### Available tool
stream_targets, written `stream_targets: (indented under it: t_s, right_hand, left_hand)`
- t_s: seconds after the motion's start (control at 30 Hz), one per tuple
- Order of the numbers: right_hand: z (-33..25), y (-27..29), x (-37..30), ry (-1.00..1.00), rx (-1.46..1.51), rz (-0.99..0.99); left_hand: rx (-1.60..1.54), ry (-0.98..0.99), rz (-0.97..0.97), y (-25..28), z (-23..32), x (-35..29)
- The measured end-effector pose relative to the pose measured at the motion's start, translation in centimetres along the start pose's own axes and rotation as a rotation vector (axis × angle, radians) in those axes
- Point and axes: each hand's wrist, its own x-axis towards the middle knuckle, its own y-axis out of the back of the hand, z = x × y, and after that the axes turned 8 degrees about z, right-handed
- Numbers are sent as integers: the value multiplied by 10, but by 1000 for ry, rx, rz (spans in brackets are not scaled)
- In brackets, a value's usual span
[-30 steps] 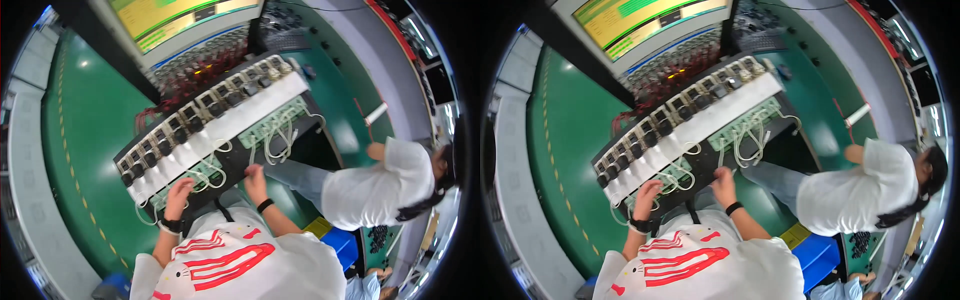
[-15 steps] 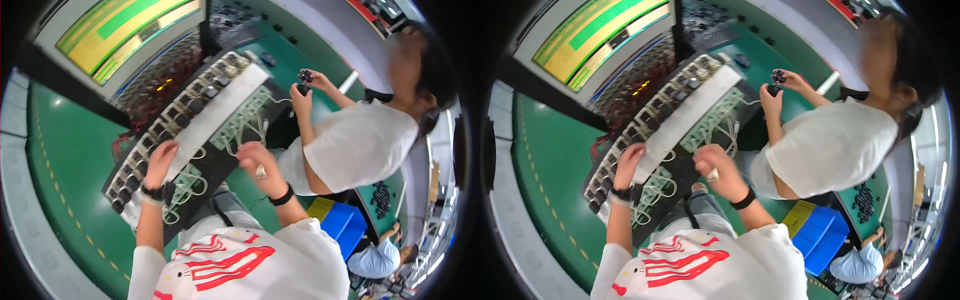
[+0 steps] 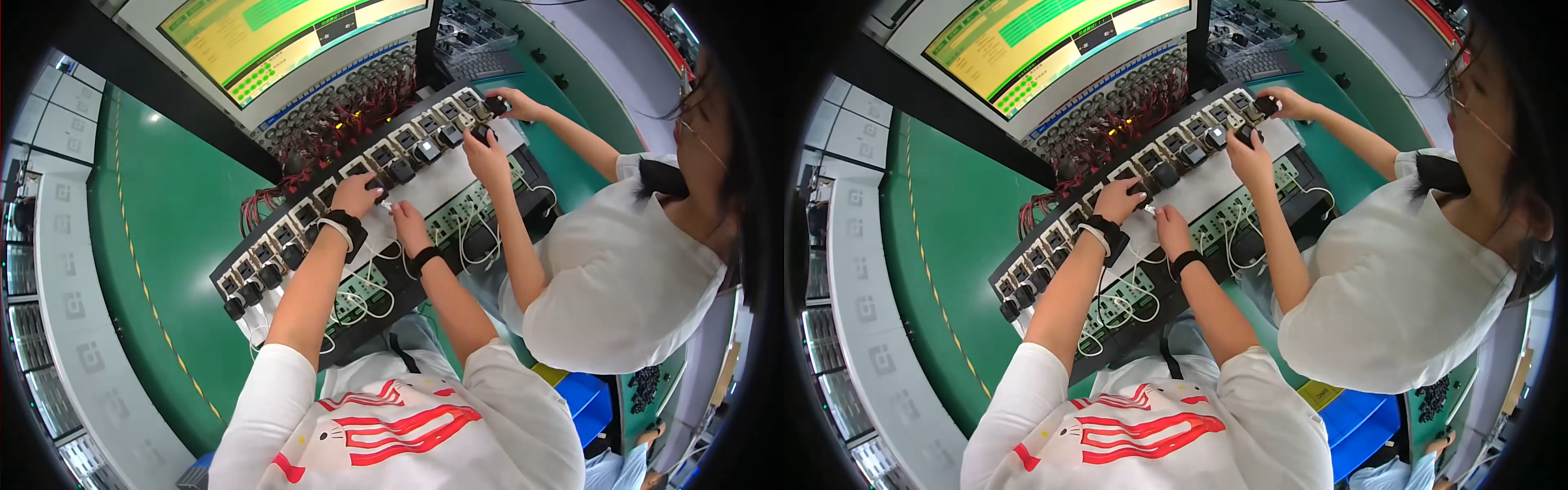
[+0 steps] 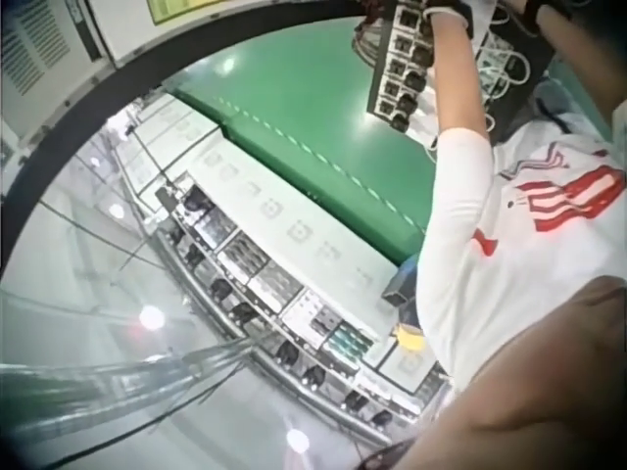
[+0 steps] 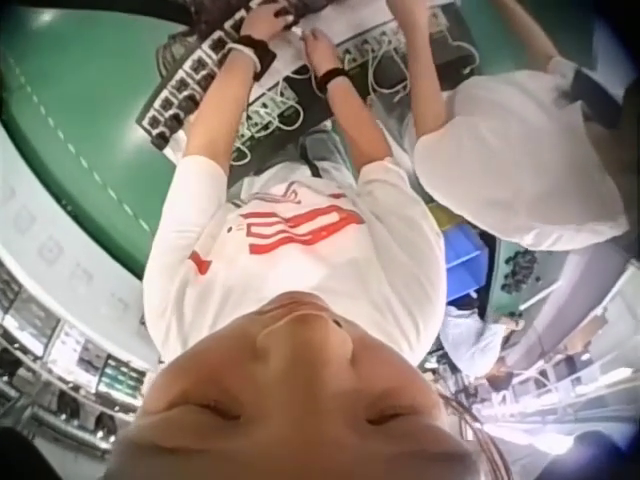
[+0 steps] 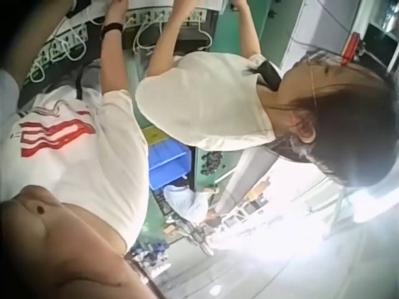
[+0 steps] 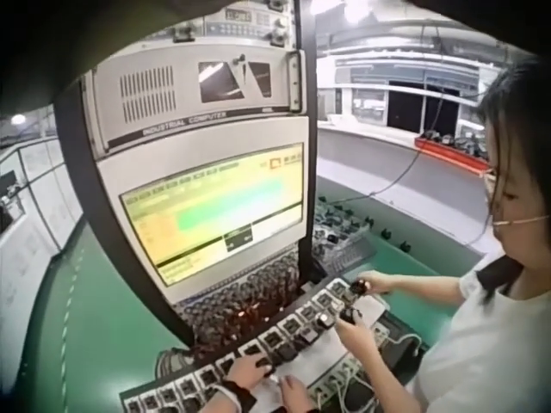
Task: The person picks up power adapters from a conveyor belt, plugs them into a testing rack, and connects charging cables to them. After testing, they disconnect the cables and remove the adapters from the rack, placing them back on the belt.
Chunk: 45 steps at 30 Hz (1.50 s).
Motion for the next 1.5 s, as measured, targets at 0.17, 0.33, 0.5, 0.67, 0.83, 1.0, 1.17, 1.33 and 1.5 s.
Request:
stream_targets:
  t_s: [0.17,0.33,0.5,0.67,0.83,1.0,1.17,1.33,1.5]
  right_hand:
    - [-11,-10,-14,76,-69,159]
    - [-7,-24,-24,29,-32,321]
    - [-7,-25,-24,16,-14,329]
    - [-13,-32,-27,69,7,333]
    - [-18,-22,-18,82,-49,251]
    - [-18,-28,-12,100,-110,292]
    - [-24,0,-8,56,-88,147]
    - [-25,67,-19,345,-177,539]
    - [23,89,-85,167,-256,402]
  left_hand:
    - [34,21,14,-2,2,1]
    - [19,66,-4,-2,10,-1]
    - [47,60,3,0,16,0]
    - [51,94,-10,2,15,0]
    - [64,82,-23,6,20,1]
    - [41,75,-22,3,23,2]
    - [52,62,-29,0,15,4]
    - [94,25,-4,-1,9,3]
    - [47,69,-25,-1,16,4]
